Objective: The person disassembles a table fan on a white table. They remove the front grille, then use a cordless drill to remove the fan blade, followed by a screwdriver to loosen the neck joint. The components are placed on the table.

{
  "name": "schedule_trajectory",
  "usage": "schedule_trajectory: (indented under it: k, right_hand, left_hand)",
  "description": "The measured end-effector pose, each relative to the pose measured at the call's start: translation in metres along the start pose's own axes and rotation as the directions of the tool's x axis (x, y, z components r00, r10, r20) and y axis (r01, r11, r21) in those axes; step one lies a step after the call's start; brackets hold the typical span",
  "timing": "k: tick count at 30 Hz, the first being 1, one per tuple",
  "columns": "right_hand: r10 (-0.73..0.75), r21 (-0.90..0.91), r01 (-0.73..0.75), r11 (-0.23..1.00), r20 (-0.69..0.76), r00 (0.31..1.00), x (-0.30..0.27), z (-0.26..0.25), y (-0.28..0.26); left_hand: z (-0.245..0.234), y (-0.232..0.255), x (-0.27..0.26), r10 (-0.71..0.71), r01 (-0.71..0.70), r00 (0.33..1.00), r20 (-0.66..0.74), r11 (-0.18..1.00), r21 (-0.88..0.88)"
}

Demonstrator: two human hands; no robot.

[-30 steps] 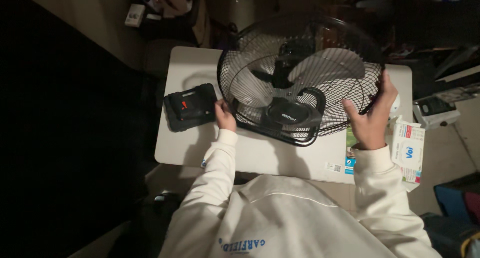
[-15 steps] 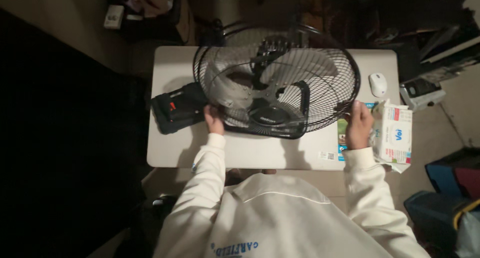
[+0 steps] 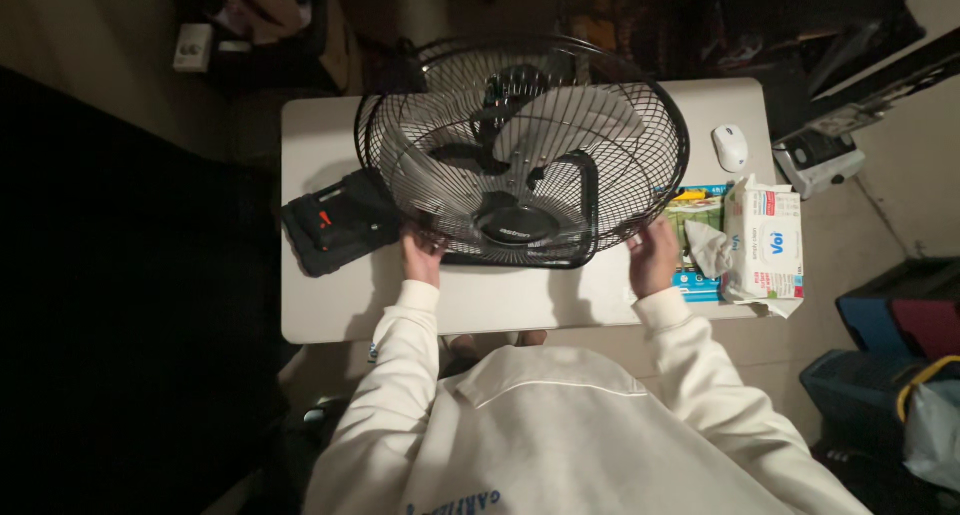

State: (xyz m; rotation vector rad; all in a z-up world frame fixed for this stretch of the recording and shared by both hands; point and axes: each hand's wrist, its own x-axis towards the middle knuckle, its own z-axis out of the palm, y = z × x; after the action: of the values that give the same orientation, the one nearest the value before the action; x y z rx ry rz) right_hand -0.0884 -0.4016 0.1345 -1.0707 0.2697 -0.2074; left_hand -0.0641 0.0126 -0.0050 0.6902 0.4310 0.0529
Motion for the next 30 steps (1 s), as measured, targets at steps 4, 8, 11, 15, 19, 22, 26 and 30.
schedule_trajectory:
  k: [4,8,11,15,19,22,26,30]
  right_hand:
    - [0.015,0.11,-0.024,0.994,0.075,0.997,-0.021,0.007,0.015]
    - [-0.054,-0.301,0.077,0.951,0.083,0.995,-0.035,0.014,0.024]
    - [-0.05,-0.302,0.048,0.952,0.001,0.999,-0.036,0.017,0.022]
    - [-0.042,-0.304,0.05,0.951,0.032,0.999,-0.036,0.024,0.016]
    - [-0.052,-0.313,0.053,0.948,0.013,0.999,-0.047,0.024,0.015]
    - [-0.038,-0.294,0.051,0.954,0.049,0.998,-0.049,0.018,0.019]
    - [0.023,0.02,-0.026,0.999,0.138,0.99,-0.045,0.014,0.027]
    - [0.022,0.306,-0.095,0.947,0.234,0.972,-0.045,0.016,0.034]
  left_hand:
    - [0.009,-0.023,-0.007,-0.125,0.117,0.987,-0.102,0.99,-0.074]
    - [0.014,-0.033,-0.014,-0.092,0.081,0.983,-0.159,0.994,-0.076]
    - [0.013,-0.031,-0.012,-0.141,0.137,0.976,-0.166,0.99,-0.035]
    - [0.013,-0.021,-0.005,-0.155,0.156,0.981,-0.118,0.988,-0.002]
    - [0.013,-0.019,-0.009,-0.212,0.213,0.969,-0.129,0.977,-0.007]
    - [0.012,-0.017,-0.007,-0.22,0.216,0.965,-0.144,0.975,-0.04]
    - [0.014,-0.013,-0.008,-0.23,0.228,0.964,-0.137,0.973,-0.028]
    - [0.013,-0.012,-0.016,-0.222,0.22,0.971,-0.085,0.975,-0.03]
